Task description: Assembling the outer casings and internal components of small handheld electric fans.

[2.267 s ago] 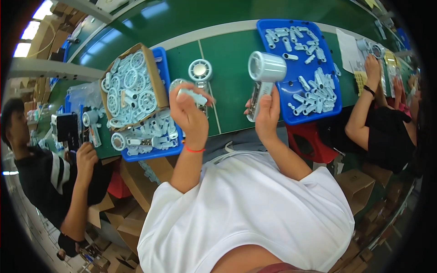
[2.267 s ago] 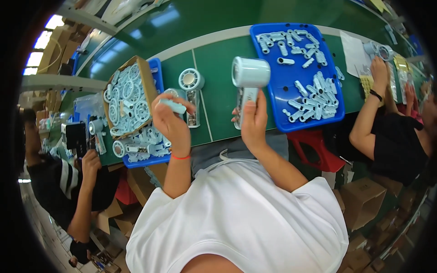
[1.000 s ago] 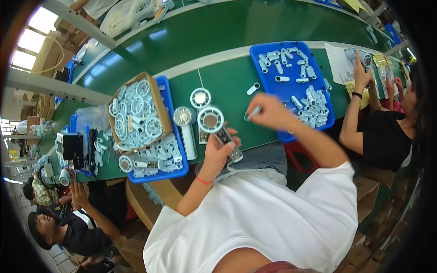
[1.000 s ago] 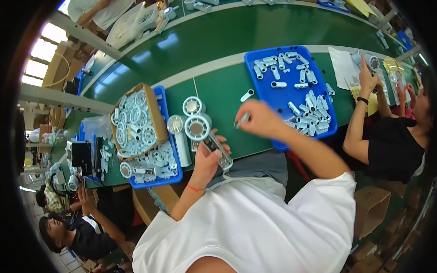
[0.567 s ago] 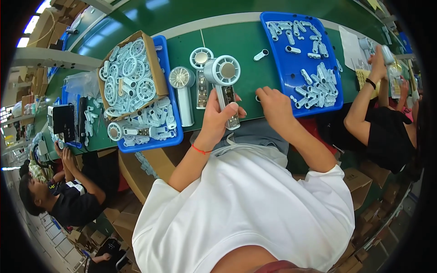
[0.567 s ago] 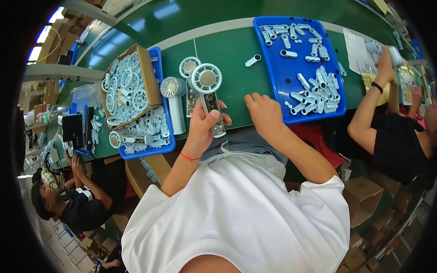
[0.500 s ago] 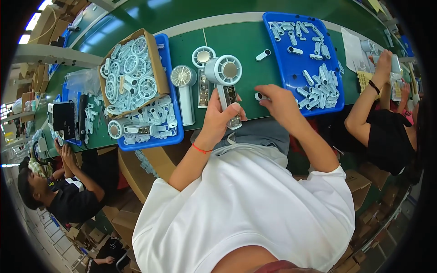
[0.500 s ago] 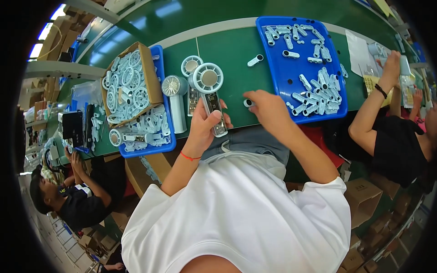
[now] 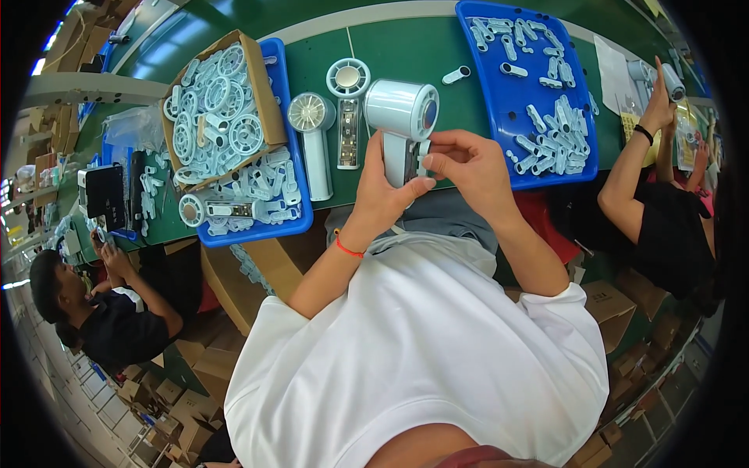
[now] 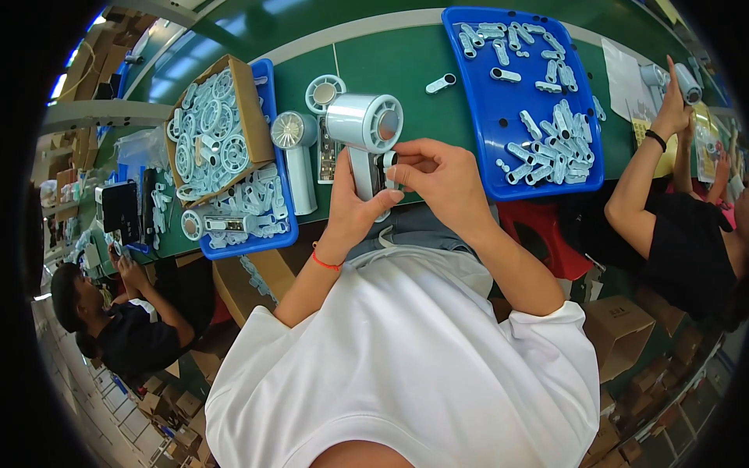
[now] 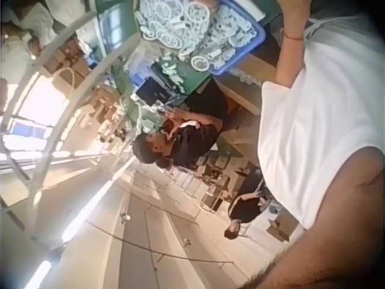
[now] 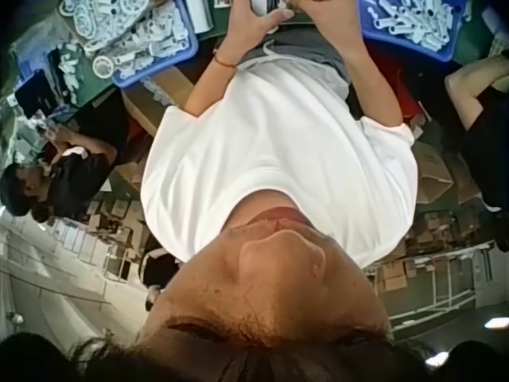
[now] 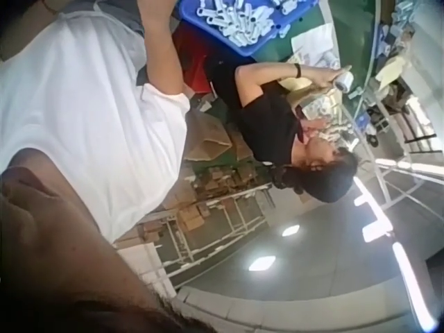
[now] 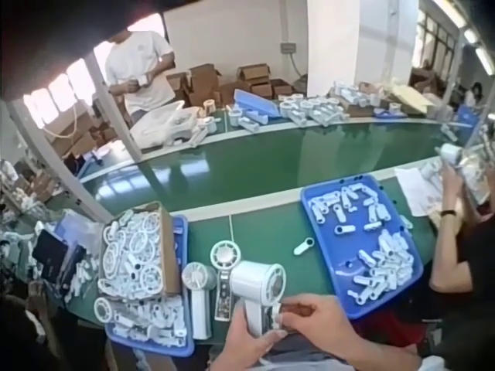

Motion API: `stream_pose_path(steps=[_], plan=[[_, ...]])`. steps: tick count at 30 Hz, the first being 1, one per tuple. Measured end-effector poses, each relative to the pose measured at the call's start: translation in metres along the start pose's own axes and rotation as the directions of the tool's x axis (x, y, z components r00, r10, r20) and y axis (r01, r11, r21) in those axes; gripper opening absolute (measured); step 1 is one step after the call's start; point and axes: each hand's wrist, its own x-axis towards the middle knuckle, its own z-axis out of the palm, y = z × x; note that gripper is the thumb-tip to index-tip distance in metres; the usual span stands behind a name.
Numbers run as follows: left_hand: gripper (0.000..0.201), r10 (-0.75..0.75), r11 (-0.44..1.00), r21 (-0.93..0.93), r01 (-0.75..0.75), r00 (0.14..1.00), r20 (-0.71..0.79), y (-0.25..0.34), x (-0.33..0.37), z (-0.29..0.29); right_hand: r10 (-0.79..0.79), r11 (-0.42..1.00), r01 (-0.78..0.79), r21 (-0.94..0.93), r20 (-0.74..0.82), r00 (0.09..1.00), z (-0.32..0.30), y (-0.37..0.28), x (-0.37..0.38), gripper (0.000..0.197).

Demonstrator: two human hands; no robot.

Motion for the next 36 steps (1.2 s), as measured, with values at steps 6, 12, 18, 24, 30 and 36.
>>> stream_pose_path(steps=[6,12,18,24,30,36], plan=[[0.08,0.033,0.989,0.149,-0.027,0.999,-0.036,0.0,0.0,-0.001,-0.031,0.995,0.021,-0.1,-0.097,0.995,0.006,0.002,-0.004,0.031],[0.08,0.083,0.95,0.304,-0.068,0.996,-0.037,0.004,0.0,0.0,-0.004,0.995,-0.003,-0.105,-0.07,0.998,0.004,0.008,0.001,0.028],[0.074,0.094,0.894,0.443,-0.061,0.994,-0.053,0.008,0.001,0.002,-0.02,0.999,0.018,-0.04,-0.055,0.998,0.004,0.018,0.004,0.026],[0.072,0.113,0.868,0.493,-0.065,0.991,-0.069,0.004,-0.001,0.002,0.064,0.998,-0.064,0.004,-0.05,0.997,0.007,0.01,0.005,0.024],[0.075,0.046,0.892,0.451,-0.023,0.998,-0.04,0.01,-0.001,0.0,0.106,0.994,-0.107,0.026,0.025,0.994,0.001,0.005,0.01,0.023],[0.068,0.069,0.873,0.487,-0.018,0.994,-0.086,0.011,-0.001,0.002,-0.014,0.994,0.011,-0.112,-0.032,0.999,0.007,0.005,0.008,0.02]])
